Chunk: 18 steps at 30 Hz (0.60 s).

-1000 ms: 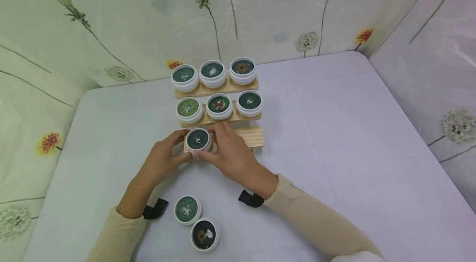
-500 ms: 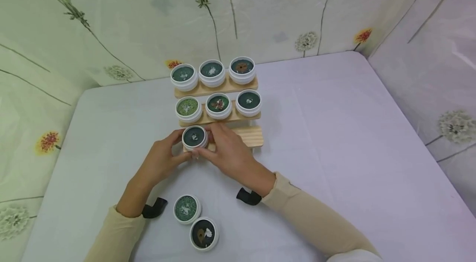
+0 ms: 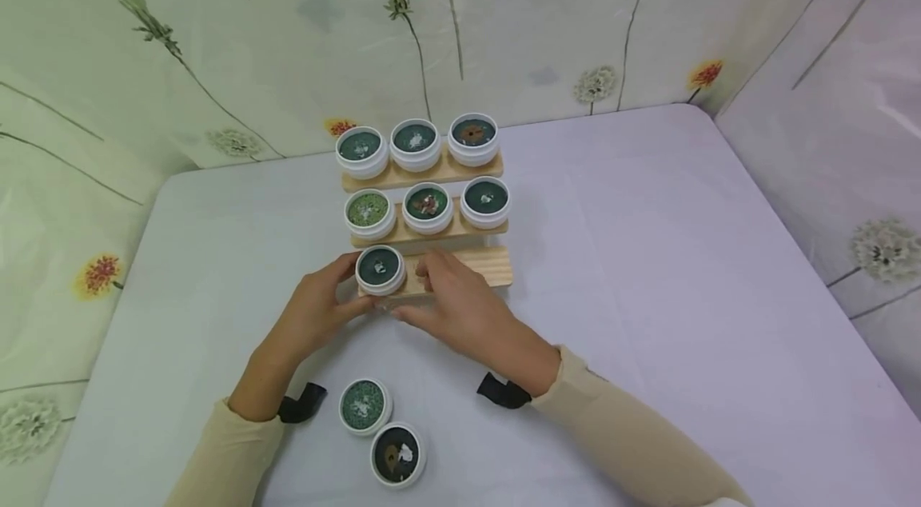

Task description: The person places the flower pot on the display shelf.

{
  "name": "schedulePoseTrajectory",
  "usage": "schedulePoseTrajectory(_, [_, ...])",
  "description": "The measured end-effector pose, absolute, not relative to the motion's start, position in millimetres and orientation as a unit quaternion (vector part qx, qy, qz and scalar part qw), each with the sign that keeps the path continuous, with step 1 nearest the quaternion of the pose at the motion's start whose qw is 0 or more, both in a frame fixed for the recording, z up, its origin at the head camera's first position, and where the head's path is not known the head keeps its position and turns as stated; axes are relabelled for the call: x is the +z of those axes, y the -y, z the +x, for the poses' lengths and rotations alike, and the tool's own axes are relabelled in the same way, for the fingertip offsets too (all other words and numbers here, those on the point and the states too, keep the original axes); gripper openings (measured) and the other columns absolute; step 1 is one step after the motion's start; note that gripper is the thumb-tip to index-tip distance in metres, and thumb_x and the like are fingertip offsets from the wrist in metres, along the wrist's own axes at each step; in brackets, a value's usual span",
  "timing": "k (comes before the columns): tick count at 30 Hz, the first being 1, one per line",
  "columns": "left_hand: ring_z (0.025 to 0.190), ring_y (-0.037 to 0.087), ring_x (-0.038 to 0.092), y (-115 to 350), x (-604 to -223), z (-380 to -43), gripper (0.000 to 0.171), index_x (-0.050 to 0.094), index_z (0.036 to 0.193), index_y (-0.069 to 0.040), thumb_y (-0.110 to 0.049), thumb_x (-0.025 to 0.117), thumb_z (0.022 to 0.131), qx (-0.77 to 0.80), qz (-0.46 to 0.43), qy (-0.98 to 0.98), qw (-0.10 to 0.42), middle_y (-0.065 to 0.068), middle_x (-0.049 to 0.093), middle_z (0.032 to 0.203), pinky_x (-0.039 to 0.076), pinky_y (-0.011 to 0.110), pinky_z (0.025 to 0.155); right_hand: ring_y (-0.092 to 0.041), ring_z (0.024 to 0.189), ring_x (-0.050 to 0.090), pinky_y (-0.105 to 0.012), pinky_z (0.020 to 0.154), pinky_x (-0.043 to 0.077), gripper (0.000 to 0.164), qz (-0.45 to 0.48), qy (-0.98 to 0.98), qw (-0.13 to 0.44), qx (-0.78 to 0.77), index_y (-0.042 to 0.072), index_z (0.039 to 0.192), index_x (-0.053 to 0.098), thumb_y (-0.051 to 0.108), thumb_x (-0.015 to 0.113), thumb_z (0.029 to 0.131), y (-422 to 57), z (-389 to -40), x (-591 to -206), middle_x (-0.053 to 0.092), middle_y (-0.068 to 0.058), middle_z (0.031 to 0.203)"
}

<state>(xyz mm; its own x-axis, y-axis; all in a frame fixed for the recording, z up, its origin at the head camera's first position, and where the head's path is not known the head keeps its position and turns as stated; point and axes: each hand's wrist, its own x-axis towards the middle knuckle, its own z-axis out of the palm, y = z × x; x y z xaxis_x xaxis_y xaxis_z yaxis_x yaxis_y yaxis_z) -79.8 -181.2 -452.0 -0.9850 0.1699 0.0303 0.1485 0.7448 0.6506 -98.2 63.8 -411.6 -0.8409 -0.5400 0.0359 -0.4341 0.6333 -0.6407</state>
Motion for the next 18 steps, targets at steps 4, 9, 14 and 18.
schedulePoseTrajectory(4, [0.135, 0.028, 0.058, 180.5, -452.7, -80.4, 0.069, 0.057, 0.146, -0.013, -0.030, 0.088, 0.087, 0.352, 0.082, -0.932, 0.019, 0.009, 0.065, 0.142, 0.041, 0.050, 0.115, -0.014, 0.077, 0.056, -0.033, 0.071, 0.051, 0.048, -0.323, -0.894, 0.139, -0.277, 0.009, 0.104, 0.065, 0.046, 0.087, 0.084, -77.6, -85.6, -410.3, 0.062, 0.001, 0.090])
schedulePoseTrajectory(9, [0.135, 0.028, 0.058, 181.8, -452.5, -79.2, 0.069, 0.057, 0.146, -0.012, -0.030, 0.088, 0.087, 0.360, 0.081, -0.929, 0.018, 0.010, 0.065, 0.142, 0.041, 0.049, 0.115, -0.009, 0.091, 0.057, -0.033, 0.085, 0.054, 0.067, -0.437, -0.842, 0.233, -0.214, 0.010, 0.121, 0.065, 0.064, 0.079, 0.084, -86.2, -59.9, -405.0, 0.064, 0.003, 0.106])
schedulePoseTrajectory(14, [0.135, 0.028, 0.058, 182.2, -450.6, -79.2, 0.069, 0.057, 0.146, -0.011, -0.029, 0.088, 0.087, 0.361, 0.080, -0.929, 0.023, 0.010, 0.065, 0.143, 0.041, 0.048, 0.116, -0.002, 0.092, 0.054, -0.024, 0.082, 0.054, 0.083, -0.483, -0.803, 0.297, -0.184, 0.014, 0.130, 0.061, 0.070, 0.084, 0.073, -80.4, -33.4, -400.8, 0.058, 0.011, 0.109])
schedulePoseTrajectory(18, [0.136, 0.028, 0.057, 181.2, -450.9, -79.8, 0.069, 0.056, 0.146, -0.011, -0.030, 0.088, 0.087, 0.359, 0.080, -0.930, 0.025, 0.010, 0.064, 0.143, 0.041, 0.048, 0.116, 0.000, 0.085, 0.049, -0.016, 0.071, 0.049, 0.080, -0.515, -0.797, 0.275, -0.156, 0.016, 0.125, 0.060, 0.062, 0.093, 0.068, -74.8, -19.0, -405.7, 0.052, 0.013, 0.101])
